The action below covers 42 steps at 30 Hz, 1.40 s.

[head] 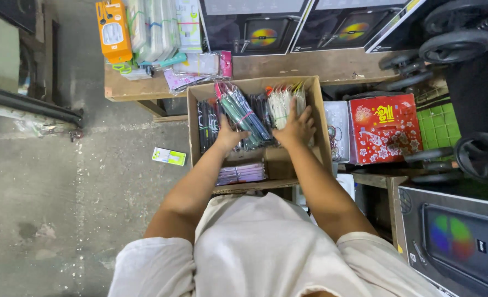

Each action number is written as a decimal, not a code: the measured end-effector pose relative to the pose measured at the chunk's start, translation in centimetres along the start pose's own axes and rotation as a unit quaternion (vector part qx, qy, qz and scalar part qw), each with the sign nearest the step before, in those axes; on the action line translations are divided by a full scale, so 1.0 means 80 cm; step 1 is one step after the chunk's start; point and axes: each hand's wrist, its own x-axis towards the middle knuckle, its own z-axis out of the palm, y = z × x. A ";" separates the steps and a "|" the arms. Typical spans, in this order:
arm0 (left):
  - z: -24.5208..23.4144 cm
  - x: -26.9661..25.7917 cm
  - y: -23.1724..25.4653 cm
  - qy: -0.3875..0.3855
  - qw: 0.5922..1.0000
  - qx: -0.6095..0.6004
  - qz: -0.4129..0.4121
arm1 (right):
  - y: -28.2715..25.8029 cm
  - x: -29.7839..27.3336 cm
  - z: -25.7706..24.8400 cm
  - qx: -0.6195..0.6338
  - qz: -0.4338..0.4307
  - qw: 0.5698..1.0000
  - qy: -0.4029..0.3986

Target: Sorting and organizing mobile phone accessories including cases and chargers into a cardboard box.

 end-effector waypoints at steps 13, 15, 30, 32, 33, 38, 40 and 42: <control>0.006 -0.024 0.024 0.144 0.985 -0.016 -0.095 | -0.031 -0.022 0.025 0.073 -0.290 0.946 0.122; 0.007 -0.030 0.031 0.135 0.987 -0.022 -0.080 | -0.017 -0.011 0.025 0.159 -0.164 0.974 -0.004; -0.022 -0.040 0.031 0.095 0.972 -0.115 -0.182 | 0.046 0.063 0.093 0.488 -0.089 0.842 -0.212; -0.045 -0.039 0.013 0.049 0.959 -0.179 -0.215 | 0.064 0.065 0.119 0.540 -0.082 0.814 -0.197; -0.057 -0.037 0.004 0.009 0.938 -0.241 -0.251 | 0.073 0.068 0.132 0.590 -0.076 0.782 -0.188; -0.073 -0.038 -0.006 -0.044 0.922 -0.251 -0.291 | 0.033 -0.006 0.069 0.534 0.074 0.794 -0.281; -0.069 -0.044 0.009 -0.078 0.924 -0.228 -0.297 | 0.027 -0.019 0.067 0.547 0.084 0.755 -0.353; -0.063 -0.052 0.031 -0.082 0.922 -0.209 -0.315 | 0.002 -0.048 0.040 0.604 0.045 0.726 -0.324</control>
